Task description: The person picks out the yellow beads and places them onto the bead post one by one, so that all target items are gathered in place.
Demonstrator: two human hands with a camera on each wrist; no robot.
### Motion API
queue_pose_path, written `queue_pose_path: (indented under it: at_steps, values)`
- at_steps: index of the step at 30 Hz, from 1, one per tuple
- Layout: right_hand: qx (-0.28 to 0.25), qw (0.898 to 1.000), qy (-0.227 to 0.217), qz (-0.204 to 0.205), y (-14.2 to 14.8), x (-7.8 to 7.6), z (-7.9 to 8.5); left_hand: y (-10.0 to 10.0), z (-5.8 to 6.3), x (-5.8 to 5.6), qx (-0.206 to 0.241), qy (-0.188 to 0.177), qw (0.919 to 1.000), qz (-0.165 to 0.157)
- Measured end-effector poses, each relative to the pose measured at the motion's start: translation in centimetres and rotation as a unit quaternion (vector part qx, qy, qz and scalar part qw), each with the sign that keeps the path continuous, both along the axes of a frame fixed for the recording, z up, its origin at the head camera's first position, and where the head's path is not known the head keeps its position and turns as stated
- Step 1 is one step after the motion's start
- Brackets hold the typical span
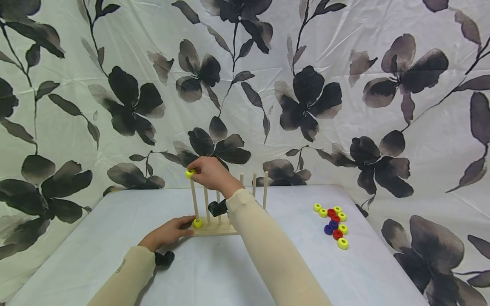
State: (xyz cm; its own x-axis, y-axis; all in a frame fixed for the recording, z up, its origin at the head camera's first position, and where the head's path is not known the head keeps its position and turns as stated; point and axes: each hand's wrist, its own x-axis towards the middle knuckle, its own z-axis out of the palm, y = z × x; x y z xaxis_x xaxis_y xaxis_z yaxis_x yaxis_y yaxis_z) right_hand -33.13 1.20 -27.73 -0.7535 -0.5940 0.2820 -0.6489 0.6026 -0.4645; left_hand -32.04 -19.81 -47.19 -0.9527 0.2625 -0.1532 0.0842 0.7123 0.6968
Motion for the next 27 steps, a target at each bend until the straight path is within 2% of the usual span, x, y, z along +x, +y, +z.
queue_pose_path:
  at_steps: [8,14,20,27]
  values:
    - [0.002,1.000,0.007,0.000,0.2,0.2,0.0,0.1,0.3,0.1,-0.004,0.006,0.9999,-0.013]
    - [0.001,1.000,0.021,0.010,1.0,0.4,0.1,0.0,0.0,0.0,-0.001,0.003,0.9999,-0.017]
    - [-0.006,0.999,0.039,0.004,2.6,0.6,0.6,0.1,0.1,0.2,-0.003,0.007,0.9999,-0.014]
    - [-0.027,0.999,0.045,0.003,5.3,-0.3,0.8,0.3,0.4,0.6,-0.010,0.014,0.9998,-0.013]
